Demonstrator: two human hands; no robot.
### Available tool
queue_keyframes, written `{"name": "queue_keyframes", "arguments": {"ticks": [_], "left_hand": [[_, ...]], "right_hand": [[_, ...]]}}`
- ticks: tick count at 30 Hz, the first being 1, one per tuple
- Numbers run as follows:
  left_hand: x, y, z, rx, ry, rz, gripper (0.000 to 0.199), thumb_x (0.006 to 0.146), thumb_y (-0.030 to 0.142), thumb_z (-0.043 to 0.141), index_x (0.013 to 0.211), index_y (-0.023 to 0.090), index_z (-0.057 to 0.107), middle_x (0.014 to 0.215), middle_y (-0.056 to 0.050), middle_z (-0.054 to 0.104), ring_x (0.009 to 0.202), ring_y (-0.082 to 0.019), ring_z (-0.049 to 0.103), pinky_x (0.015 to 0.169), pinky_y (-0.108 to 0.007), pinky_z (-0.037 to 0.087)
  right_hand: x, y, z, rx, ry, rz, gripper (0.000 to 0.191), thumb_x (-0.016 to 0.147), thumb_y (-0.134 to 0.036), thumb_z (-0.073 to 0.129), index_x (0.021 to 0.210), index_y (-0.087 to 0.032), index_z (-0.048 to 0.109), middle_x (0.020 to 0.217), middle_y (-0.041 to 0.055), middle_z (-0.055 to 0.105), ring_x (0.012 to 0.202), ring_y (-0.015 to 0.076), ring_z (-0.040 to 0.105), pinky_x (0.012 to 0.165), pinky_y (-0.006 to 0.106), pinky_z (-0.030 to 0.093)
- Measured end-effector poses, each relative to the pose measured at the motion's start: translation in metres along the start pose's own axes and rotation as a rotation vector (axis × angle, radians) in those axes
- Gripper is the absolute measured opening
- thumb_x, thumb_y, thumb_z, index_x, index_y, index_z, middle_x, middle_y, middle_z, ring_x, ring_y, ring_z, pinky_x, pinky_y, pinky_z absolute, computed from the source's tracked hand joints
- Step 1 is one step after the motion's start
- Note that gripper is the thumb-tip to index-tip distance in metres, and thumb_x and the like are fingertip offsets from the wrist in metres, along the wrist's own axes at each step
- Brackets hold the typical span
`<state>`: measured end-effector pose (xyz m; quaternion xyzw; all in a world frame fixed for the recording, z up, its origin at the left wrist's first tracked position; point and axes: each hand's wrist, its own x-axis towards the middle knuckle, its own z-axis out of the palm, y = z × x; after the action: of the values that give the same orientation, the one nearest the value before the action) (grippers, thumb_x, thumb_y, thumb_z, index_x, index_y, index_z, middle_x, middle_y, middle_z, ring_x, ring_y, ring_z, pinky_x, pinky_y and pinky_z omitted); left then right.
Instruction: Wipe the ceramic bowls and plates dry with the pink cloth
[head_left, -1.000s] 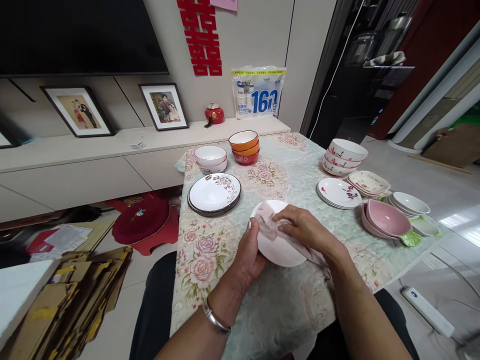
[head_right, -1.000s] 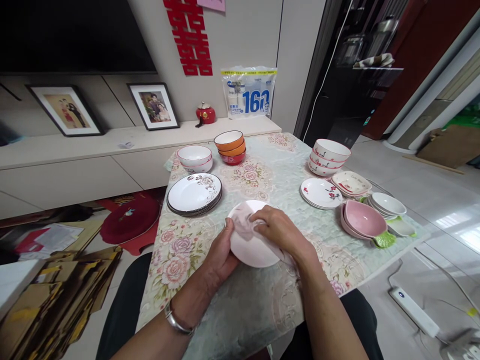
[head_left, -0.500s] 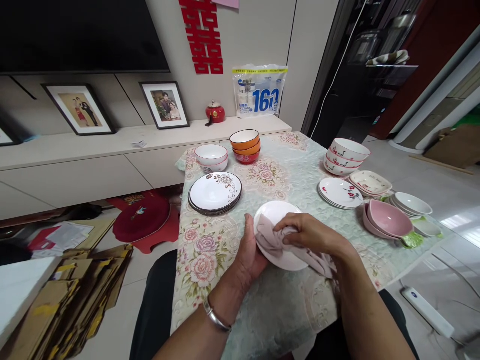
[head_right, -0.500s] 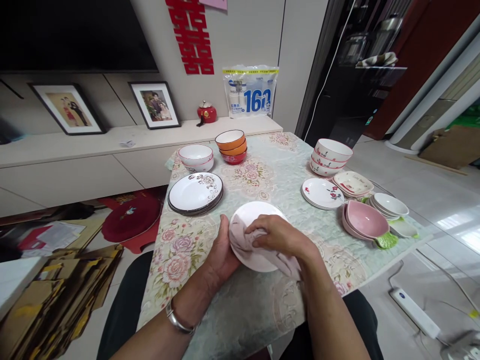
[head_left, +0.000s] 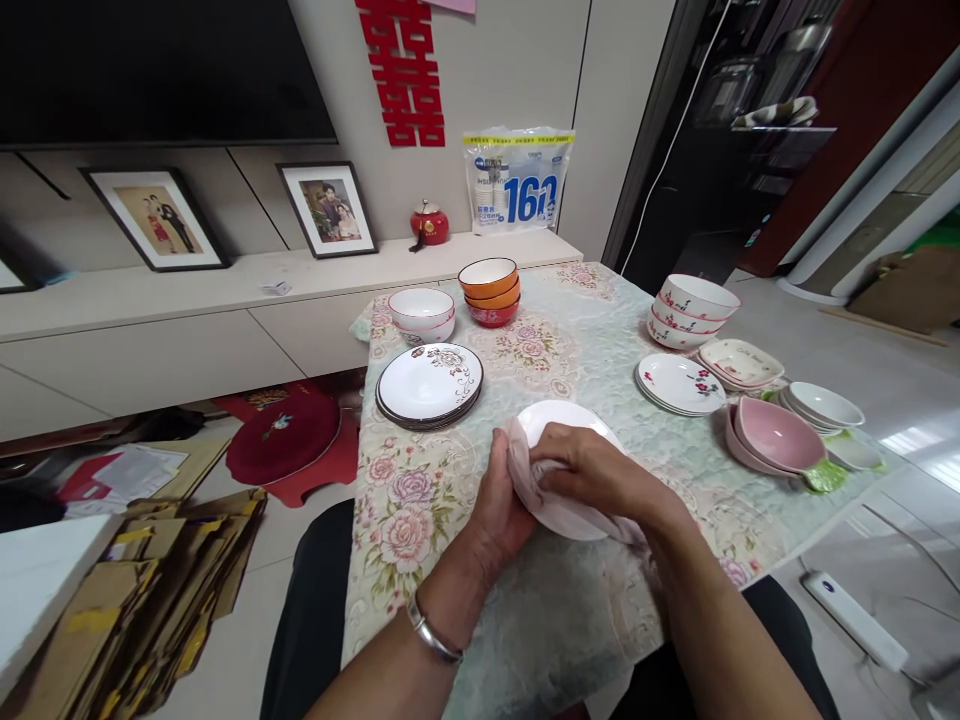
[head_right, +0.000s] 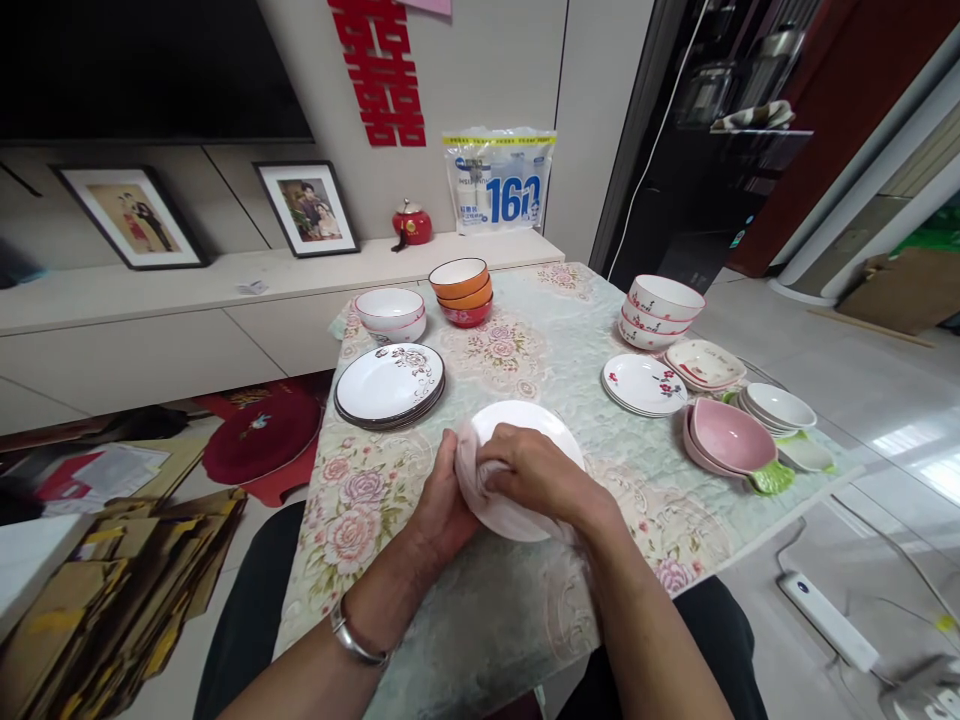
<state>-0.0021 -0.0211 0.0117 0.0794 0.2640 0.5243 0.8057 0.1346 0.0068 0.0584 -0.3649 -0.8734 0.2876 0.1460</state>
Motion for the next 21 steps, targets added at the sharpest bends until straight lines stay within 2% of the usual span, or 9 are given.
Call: {"name": "queue_keyframes", "arguments": {"ticks": [2, 3, 7, 10, 12, 14, 17, 19, 21], "left_hand": [[-0.001, 0.001, 0.002, -0.012, 0.001, -0.008, 0.073, 0.091, 0.064, 0.037, 0.123, 0.004, 0.063, 0.111, -0.020, 0.072, 0.111, -0.033, 0.064, 0.099, -0.043, 0.047], [0.000, 0.001, 0.002, -0.012, -0.001, -0.011, 0.073, 0.091, 0.065, 0.036, 0.122, 0.004, 0.063, 0.110, -0.020, 0.072, 0.110, -0.033, 0.064, 0.099, -0.043, 0.047], [0.002, -0.001, -0.001, 0.020, 0.000, -0.022, 0.065, 0.090, 0.062, 0.045, 0.124, 0.010, 0.063, 0.107, -0.016, 0.074, 0.107, -0.031, 0.066, 0.098, -0.043, 0.048], [0.003, -0.004, -0.004, 0.041, 0.051, 0.013, 0.058, 0.089, 0.058, 0.051, 0.127, 0.015, 0.062, 0.109, -0.013, 0.074, 0.105, -0.028, 0.067, 0.097, -0.041, 0.049], [0.004, -0.005, -0.005, 0.052, 0.085, 0.036, 0.056, 0.090, 0.056, 0.051, 0.127, 0.015, 0.061, 0.111, -0.012, 0.074, 0.105, -0.028, 0.068, 0.097, -0.041, 0.050], [0.003, -0.006, -0.005, 0.059, 0.115, 0.048, 0.056, 0.090, 0.056, 0.050, 0.126, 0.015, 0.062, 0.111, -0.013, 0.074, 0.106, -0.028, 0.068, 0.097, -0.041, 0.050], [0.003, -0.005, -0.005, 0.058, 0.154, 0.073, 0.056, 0.090, 0.056, 0.050, 0.125, 0.014, 0.062, 0.114, -0.014, 0.073, 0.109, -0.028, 0.066, 0.099, -0.040, 0.049], [0.003, -0.005, -0.004, 0.050, 0.152, 0.089, 0.057, 0.090, 0.056, 0.050, 0.126, 0.013, 0.061, 0.118, -0.015, 0.071, 0.113, -0.028, 0.064, 0.101, -0.040, 0.047], [0.003, -0.005, -0.003, 0.040, 0.121, 0.092, 0.059, 0.091, 0.057, 0.049, 0.128, 0.013, 0.060, 0.121, -0.015, 0.070, 0.116, -0.029, 0.062, 0.104, -0.040, 0.045]], "right_hand": [[-0.005, 0.000, -0.005, 0.056, -0.074, -0.025, 0.023, 0.082, -0.009, 0.057, 0.091, -0.024, 0.071, 0.088, -0.0009, 0.060, 0.083, 0.0149, 0.057, 0.076, 0.025, 0.040], [-0.006, 0.000, -0.005, 0.058, -0.068, -0.024, 0.023, 0.082, -0.009, 0.057, 0.091, -0.024, 0.071, 0.088, -0.0010, 0.060, 0.083, 0.0149, 0.056, 0.076, 0.025, 0.040], [0.002, 0.004, 0.007, -0.005, 0.164, 0.033, 0.022, 0.087, -0.010, 0.053, 0.091, -0.024, 0.070, 0.089, 0.0009, 0.057, 0.085, 0.0158, 0.056, 0.077, 0.026, 0.041], [0.010, 0.014, 0.015, -0.073, 0.338, 0.157, 0.027, 0.091, -0.015, 0.052, 0.111, -0.024, 0.067, 0.099, 0.0049, 0.059, 0.092, 0.0182, 0.058, 0.082, 0.028, 0.042], [0.009, 0.022, 0.013, -0.189, 0.389, 0.302, 0.034, 0.092, -0.018, 0.050, 0.123, -0.022, 0.063, 0.104, 0.0086, 0.060, 0.094, 0.0207, 0.059, 0.081, 0.030, 0.042], [0.005, 0.027, 0.007, -0.329, 0.366, 0.460, 0.036, 0.092, -0.018, 0.049, 0.125, -0.018, 0.062, 0.105, 0.0122, 0.061, 0.092, 0.0234, 0.061, 0.077, 0.031, 0.041], [-0.004, 0.027, -0.004, -0.482, 0.232, 0.641, 0.029, 0.090, -0.017, 0.047, 0.112, -0.013, 0.065, 0.098, 0.0161, 0.065, 0.087, 0.0261, 0.063, 0.069, 0.032, 0.037], [-0.007, 0.022, -0.009, -0.520, 0.128, 0.695, 0.025, 0.088, -0.015, 0.046, 0.102, -0.011, 0.066, 0.092, 0.0169, 0.066, 0.083, 0.0269, 0.063, 0.065, 0.032, 0.035], [-0.007, 0.017, -0.009, -0.511, 0.071, 0.684, 0.022, 0.088, -0.016, 0.047, 0.098, -0.010, 0.065, 0.089, 0.0164, 0.067, 0.082, 0.0265, 0.063, 0.065, 0.031, 0.034]]}}
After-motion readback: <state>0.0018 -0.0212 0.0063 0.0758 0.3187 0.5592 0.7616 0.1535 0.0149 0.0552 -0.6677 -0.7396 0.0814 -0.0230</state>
